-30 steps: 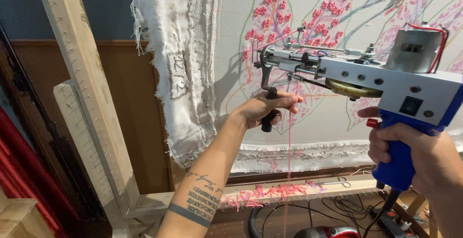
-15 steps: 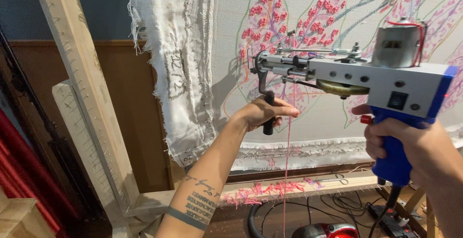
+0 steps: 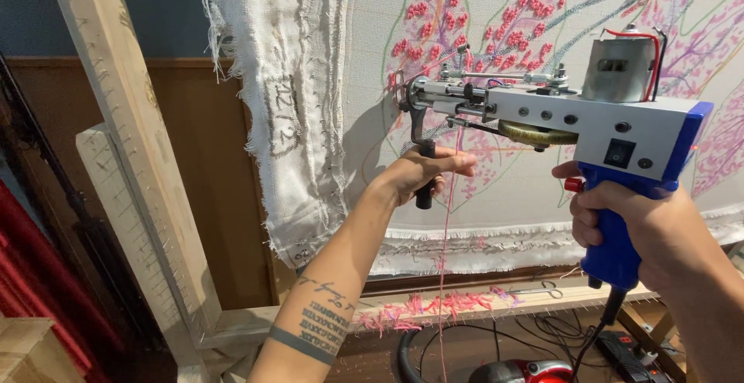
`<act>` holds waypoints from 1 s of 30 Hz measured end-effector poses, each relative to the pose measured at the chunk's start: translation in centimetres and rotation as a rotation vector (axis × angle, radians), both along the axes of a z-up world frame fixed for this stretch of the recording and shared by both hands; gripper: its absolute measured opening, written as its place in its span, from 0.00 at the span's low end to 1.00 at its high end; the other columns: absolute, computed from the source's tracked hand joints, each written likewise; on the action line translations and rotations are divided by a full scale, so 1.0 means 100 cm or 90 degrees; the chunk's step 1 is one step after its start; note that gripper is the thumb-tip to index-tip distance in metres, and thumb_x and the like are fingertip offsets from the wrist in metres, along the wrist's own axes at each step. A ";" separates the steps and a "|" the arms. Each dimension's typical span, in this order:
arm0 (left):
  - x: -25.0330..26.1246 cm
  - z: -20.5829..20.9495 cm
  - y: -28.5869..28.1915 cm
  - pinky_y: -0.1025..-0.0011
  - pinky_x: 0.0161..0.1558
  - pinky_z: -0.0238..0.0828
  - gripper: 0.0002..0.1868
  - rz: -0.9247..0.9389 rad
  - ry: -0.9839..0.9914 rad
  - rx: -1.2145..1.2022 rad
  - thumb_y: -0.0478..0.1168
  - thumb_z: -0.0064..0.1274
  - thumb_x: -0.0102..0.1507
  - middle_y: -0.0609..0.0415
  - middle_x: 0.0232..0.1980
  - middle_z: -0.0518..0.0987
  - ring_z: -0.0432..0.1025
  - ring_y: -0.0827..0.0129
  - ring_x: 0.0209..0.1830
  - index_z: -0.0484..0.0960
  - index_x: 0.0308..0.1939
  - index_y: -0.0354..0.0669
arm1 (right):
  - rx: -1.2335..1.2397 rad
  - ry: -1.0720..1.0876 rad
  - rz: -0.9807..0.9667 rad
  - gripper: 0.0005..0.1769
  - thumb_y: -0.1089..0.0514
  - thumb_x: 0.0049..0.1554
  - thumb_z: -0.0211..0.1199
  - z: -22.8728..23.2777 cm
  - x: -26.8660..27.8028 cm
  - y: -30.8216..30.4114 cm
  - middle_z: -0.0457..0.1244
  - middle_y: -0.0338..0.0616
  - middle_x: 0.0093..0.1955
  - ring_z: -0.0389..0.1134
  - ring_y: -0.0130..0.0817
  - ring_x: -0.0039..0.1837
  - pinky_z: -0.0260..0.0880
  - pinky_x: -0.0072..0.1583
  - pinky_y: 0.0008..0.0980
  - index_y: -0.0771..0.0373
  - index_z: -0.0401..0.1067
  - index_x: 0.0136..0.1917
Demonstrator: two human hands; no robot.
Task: Using a tufting gun to apply yarn to a stretched fabric pattern on a frame.
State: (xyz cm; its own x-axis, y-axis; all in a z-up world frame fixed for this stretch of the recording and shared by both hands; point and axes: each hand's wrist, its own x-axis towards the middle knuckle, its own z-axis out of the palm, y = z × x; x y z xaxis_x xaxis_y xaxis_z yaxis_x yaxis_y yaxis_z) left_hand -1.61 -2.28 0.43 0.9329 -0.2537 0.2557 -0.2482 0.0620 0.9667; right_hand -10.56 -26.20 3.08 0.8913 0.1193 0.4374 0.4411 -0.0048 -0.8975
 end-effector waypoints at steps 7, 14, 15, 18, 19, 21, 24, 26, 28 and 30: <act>0.011 -0.001 0.003 0.83 0.12 0.51 0.23 0.061 0.003 -0.018 0.48 0.59 0.44 0.48 0.33 0.79 0.56 0.81 0.09 0.80 0.37 0.35 | 0.003 0.022 0.004 0.17 0.74 0.42 0.47 0.002 0.005 0.015 0.51 0.49 0.25 0.49 0.34 0.24 0.47 0.27 0.29 0.73 0.66 0.46; 0.022 0.003 0.007 0.84 0.16 0.54 0.20 0.153 0.045 -0.013 0.50 0.57 0.47 0.56 0.36 0.80 0.56 0.81 0.12 0.81 0.39 0.45 | -0.005 0.027 0.016 0.12 0.73 0.45 0.50 0.006 0.011 0.032 0.52 0.48 0.25 0.51 0.33 0.25 0.50 0.28 0.28 0.72 0.66 0.45; 0.025 0.002 0.008 0.84 0.17 0.55 0.23 0.158 0.049 -0.024 0.51 0.57 0.46 0.55 0.37 0.81 0.56 0.81 0.12 0.81 0.41 0.44 | -0.002 0.034 0.010 0.11 0.72 0.46 0.51 0.006 0.013 0.033 0.52 0.48 0.25 0.51 0.32 0.25 0.50 0.28 0.28 0.72 0.66 0.45; 0.036 -0.003 0.009 0.84 0.15 0.52 0.20 0.155 0.035 -0.043 0.51 0.58 0.46 0.58 0.34 0.81 0.55 0.82 0.12 0.82 0.37 0.45 | -0.020 0.012 0.010 0.11 0.74 0.44 0.50 0.007 0.018 0.033 0.53 0.49 0.26 0.51 0.33 0.25 0.50 0.27 0.28 0.72 0.64 0.44; 0.038 -0.003 0.010 0.84 0.15 0.52 0.20 0.156 0.035 -0.043 0.51 0.58 0.46 0.58 0.34 0.81 0.55 0.82 0.12 0.82 0.37 0.45 | -0.020 0.011 0.011 0.11 0.74 0.44 0.50 0.009 0.017 0.034 0.53 0.49 0.26 0.51 0.33 0.25 0.50 0.27 0.28 0.72 0.64 0.44; 0.040 -0.003 0.012 0.84 0.15 0.53 0.20 0.121 0.033 -0.085 0.49 0.58 0.47 0.56 0.34 0.81 0.55 0.82 0.11 0.81 0.40 0.45 | -0.036 -0.009 0.000 0.11 0.76 0.44 0.48 0.011 0.015 0.036 0.54 0.50 0.28 0.51 0.33 0.26 0.49 0.28 0.27 0.73 0.63 0.43; 0.034 0.002 0.015 0.83 0.17 0.55 0.18 0.154 0.034 -0.060 0.50 0.59 0.46 0.57 0.34 0.80 0.54 0.81 0.13 0.83 0.35 0.45 | -0.033 -0.014 -0.004 0.15 0.77 0.43 0.46 0.015 0.013 0.041 0.58 0.53 0.37 0.50 0.35 0.27 0.48 0.28 0.29 0.74 0.61 0.46; 0.036 0.005 0.016 0.84 0.16 0.54 0.18 0.161 0.040 -0.061 0.50 0.59 0.45 0.57 0.33 0.80 0.56 0.82 0.12 0.83 0.35 0.46 | -0.045 -0.015 -0.005 0.13 0.76 0.43 0.48 0.014 0.016 0.040 0.55 0.52 0.32 0.51 0.35 0.26 0.48 0.28 0.29 0.74 0.62 0.44; 0.033 0.006 0.017 0.85 0.14 0.53 0.18 0.166 0.049 -0.060 0.50 0.60 0.44 0.58 0.31 0.80 0.57 0.83 0.12 0.83 0.34 0.47 | -0.055 -0.013 -0.006 0.11 0.75 0.44 0.49 0.012 0.018 0.039 0.53 0.51 0.27 0.51 0.35 0.26 0.48 0.28 0.28 0.75 0.64 0.43; 0.026 0.011 0.020 0.84 0.14 0.54 0.20 0.160 0.057 -0.034 0.50 0.58 0.47 0.56 0.35 0.80 0.56 0.82 0.11 0.81 0.39 0.45 | -0.050 -0.015 -0.009 0.12 0.76 0.44 0.49 0.013 0.018 0.041 0.53 0.51 0.27 0.51 0.36 0.26 0.48 0.28 0.29 0.74 0.64 0.44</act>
State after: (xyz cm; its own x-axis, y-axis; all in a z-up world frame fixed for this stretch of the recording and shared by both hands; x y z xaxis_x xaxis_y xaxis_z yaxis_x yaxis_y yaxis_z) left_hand 1.01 -0.31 1.53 0.9843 0.0006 0.1764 -0.1761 0.0609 0.9825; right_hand -8.79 -22.08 4.35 0.8830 0.1416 0.4474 0.4608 -0.0809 -0.8838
